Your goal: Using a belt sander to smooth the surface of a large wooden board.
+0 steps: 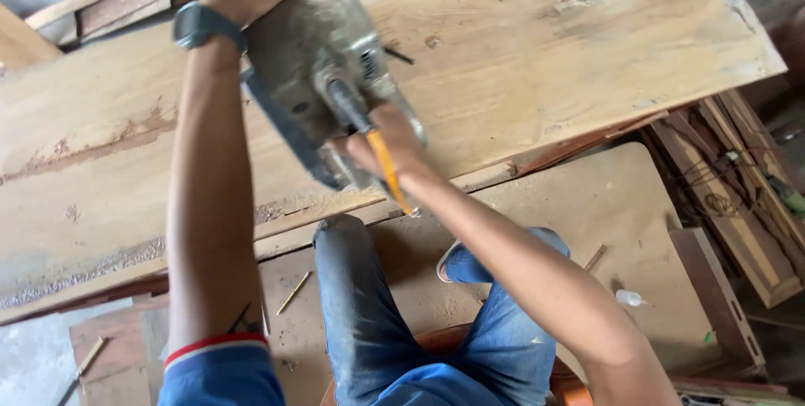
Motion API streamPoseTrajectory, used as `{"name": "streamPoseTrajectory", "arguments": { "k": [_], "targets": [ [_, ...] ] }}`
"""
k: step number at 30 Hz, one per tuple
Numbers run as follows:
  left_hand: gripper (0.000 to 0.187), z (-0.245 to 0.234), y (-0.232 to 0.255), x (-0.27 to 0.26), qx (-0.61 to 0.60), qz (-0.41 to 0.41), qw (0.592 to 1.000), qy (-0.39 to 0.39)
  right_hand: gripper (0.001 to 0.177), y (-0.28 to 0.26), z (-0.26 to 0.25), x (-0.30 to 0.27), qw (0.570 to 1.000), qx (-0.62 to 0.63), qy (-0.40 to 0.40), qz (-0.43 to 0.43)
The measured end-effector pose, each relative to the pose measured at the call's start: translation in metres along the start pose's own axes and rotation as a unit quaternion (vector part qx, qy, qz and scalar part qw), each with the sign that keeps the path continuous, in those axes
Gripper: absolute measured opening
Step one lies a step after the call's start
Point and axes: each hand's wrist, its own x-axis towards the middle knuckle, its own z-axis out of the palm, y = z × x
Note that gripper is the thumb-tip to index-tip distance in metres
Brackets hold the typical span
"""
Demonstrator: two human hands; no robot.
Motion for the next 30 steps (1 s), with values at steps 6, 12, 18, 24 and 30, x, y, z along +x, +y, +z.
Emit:
{"name": "streamPoseTrajectory", "arguments": {
  "k": [6, 12, 18, 24, 30],
  "targets": [
    [0.049, -0.059, 0.051, -0.062, -0.012, -0.189, 0.977, -0.096, 0.064, -0.006, 0.038, -0.013, 0.989, 0.025, -0.038, -0.139],
    [0.045, -0.073, 0.039, -0.093, 0.007, -0.332, 0.934, -0.129, 0.055, -0.002, 0.076, -0.009, 0.988, -0.018, -0.009, -0.153],
    [0.041, -0.075, 0.065, -0.092, -0.029, -0.289, 0.951, -0.102, 0.047, -0.009, 0.046, -0.026, 0.989, 0.025, -0.103, -0.106],
    [0.037, -0.027, 0.024, -0.051, -0.026, -0.149, 0.988, -0.043, 0.026, 0.01, 0.021, -0.015, 0.998, 0.026, -0.048, -0.032],
    [0.045, 0.027, 0.053, 0.022, 0.009, -0.136, 0.991, -0.018, 0.039, 0.015, -0.029, -0.031, 0.987, 0.156, 0.021, 0.031]
  ]
}}
